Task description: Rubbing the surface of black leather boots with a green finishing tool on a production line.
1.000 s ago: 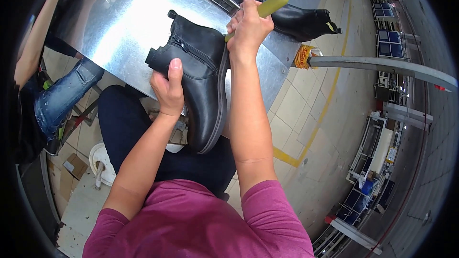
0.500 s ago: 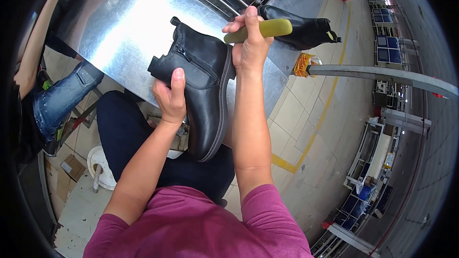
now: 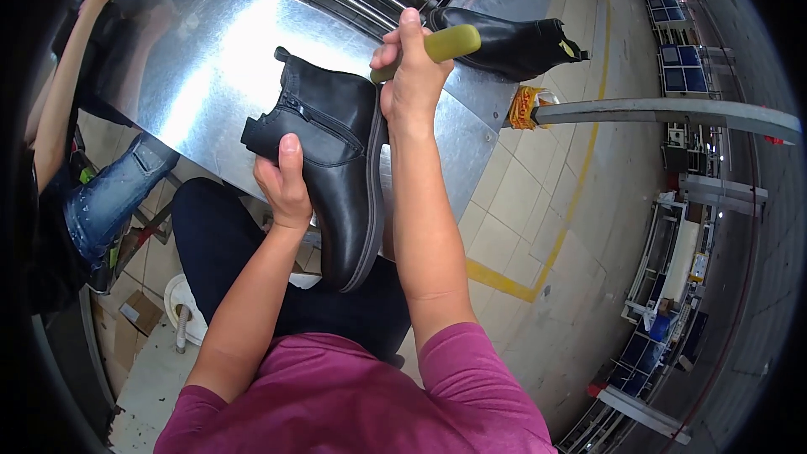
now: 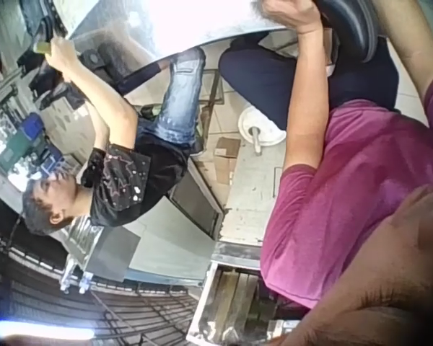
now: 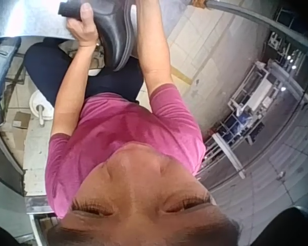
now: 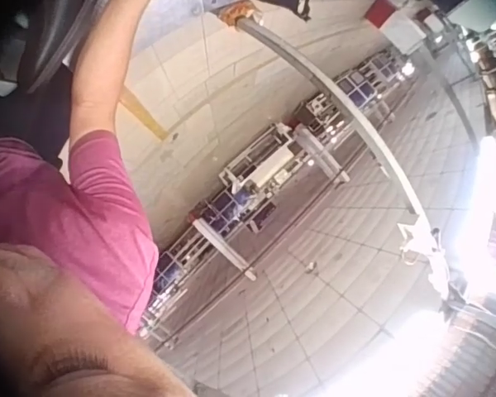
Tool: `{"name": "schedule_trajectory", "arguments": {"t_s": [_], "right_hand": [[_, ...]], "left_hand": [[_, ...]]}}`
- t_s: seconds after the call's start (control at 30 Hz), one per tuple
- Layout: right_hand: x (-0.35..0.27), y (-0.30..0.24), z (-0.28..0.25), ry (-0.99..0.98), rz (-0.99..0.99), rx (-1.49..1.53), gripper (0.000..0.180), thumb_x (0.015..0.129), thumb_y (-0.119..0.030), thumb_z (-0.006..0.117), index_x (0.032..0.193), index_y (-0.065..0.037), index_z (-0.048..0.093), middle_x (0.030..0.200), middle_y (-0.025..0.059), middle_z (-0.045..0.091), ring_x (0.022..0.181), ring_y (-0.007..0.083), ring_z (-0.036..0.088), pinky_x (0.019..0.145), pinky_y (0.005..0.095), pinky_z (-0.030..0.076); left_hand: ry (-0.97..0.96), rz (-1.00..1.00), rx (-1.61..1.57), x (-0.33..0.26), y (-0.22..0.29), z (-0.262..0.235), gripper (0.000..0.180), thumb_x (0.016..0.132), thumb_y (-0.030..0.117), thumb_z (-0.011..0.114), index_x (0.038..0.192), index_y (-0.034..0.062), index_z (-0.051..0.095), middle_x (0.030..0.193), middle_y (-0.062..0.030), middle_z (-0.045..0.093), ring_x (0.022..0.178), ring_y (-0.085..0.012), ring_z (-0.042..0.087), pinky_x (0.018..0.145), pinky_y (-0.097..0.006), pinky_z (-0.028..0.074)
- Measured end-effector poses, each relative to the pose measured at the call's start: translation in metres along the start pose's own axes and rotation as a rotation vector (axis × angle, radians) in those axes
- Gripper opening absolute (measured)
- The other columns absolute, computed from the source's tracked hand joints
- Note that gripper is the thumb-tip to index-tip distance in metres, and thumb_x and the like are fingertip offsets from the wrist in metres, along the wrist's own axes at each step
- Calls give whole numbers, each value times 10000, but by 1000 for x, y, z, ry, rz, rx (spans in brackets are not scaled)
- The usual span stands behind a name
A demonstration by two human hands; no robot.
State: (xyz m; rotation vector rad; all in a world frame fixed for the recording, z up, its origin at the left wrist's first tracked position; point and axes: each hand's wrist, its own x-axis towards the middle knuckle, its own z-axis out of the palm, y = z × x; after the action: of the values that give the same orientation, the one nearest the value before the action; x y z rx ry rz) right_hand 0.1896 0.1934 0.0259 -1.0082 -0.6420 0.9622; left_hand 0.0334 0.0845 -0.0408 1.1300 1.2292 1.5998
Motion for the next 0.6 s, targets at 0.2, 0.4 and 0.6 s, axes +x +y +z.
{"name": "schedule_trajectory", "arguments": {"t_s": [0.2, 0.4, 0.6], "right_hand": [[-6, -5, -4, -38, -2, 57, 368, 943, -274, 739, 698, -57, 570, 535, 23, 444, 462, 150, 439, 494, 313, 408], [-33, -14, -6, -91, -60, 15, 401, 974, -296, 681, 667, -69, 558, 513, 15, 419, 453, 159, 436, 503, 323, 389], [-30, -11, 0, -1, -33, 26, 397, 963, -279, 702, 662, -72, 546, 510, 5, 391, 434, 140, 411, 471, 303, 358]], "left_hand": [[13, -4, 6, 1, 0, 1, 333, 1027, 279, 547, 980, -35, 647, 868, -70, 634, 797, -167, 554, 741, -332, 443], [35, -2, 14, 3, 4, 3, 370, 1017, 305, 558, 1045, -49, 662, 926, -109, 681, 846, -201, 602, 793, -351, 468], [6, -57, 23, 3, 7, -1, 372, 1014, 324, 568, 993, -37, 654, 880, -105, 657, 819, -204, 579, 779, -364, 459]]}}
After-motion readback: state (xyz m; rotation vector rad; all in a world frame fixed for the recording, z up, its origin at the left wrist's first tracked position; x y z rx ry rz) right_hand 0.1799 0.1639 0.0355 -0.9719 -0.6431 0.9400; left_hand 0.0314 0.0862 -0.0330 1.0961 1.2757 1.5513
